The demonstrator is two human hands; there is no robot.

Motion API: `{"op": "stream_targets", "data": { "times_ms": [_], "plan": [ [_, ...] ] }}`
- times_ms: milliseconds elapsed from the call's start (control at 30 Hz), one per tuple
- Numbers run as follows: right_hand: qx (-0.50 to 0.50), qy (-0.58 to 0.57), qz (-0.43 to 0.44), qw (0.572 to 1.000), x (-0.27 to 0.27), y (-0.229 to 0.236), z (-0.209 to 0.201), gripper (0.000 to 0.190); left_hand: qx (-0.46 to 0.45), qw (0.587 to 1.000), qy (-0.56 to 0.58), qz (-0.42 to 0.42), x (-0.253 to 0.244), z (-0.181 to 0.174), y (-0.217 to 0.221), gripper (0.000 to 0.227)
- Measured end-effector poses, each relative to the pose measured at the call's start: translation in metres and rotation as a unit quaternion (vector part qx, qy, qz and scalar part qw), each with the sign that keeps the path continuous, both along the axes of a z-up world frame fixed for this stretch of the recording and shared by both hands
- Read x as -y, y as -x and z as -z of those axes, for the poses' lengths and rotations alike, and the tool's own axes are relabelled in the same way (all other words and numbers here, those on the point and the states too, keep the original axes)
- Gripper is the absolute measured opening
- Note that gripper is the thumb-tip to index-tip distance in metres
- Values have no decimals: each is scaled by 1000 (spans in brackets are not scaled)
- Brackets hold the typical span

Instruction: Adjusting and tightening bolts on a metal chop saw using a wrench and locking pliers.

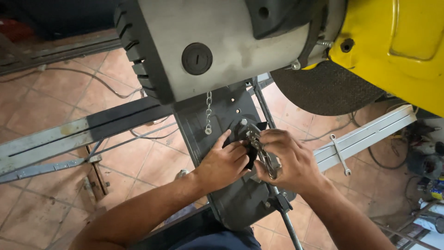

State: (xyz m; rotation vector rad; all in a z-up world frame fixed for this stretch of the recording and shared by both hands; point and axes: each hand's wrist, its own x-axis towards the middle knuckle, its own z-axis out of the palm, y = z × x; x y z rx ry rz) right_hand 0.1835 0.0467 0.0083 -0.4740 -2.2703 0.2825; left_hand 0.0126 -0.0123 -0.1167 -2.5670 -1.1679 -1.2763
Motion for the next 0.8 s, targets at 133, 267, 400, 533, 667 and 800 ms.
{"op": "stream_targets", "data": {
  "times_ms": [133,267,400,533,667,800],
  "plan": [
    [-11,21,12,1000,3,-5,12,32,-12,1000,-9,-4,1,-6,2,30],
    [-32,69,25,997,12,-14,23,37,-12,1000,17,5,2,3,-3,29],
    [-48,119,50,991,19,-15,34,42,3,999,40,13,1,13,-4,28],
    [-65,98,84,989,24,-7,38,41,-5,999,48,16,1,0,-2,27],
    [-77,153,91,981,36,-7,33,50,-20,995,94,24,3,-13,4,29],
    [-15,233,154,960,39,-8,21,46,-46,987,151,44,0,-14,6,38]
  ]
}}
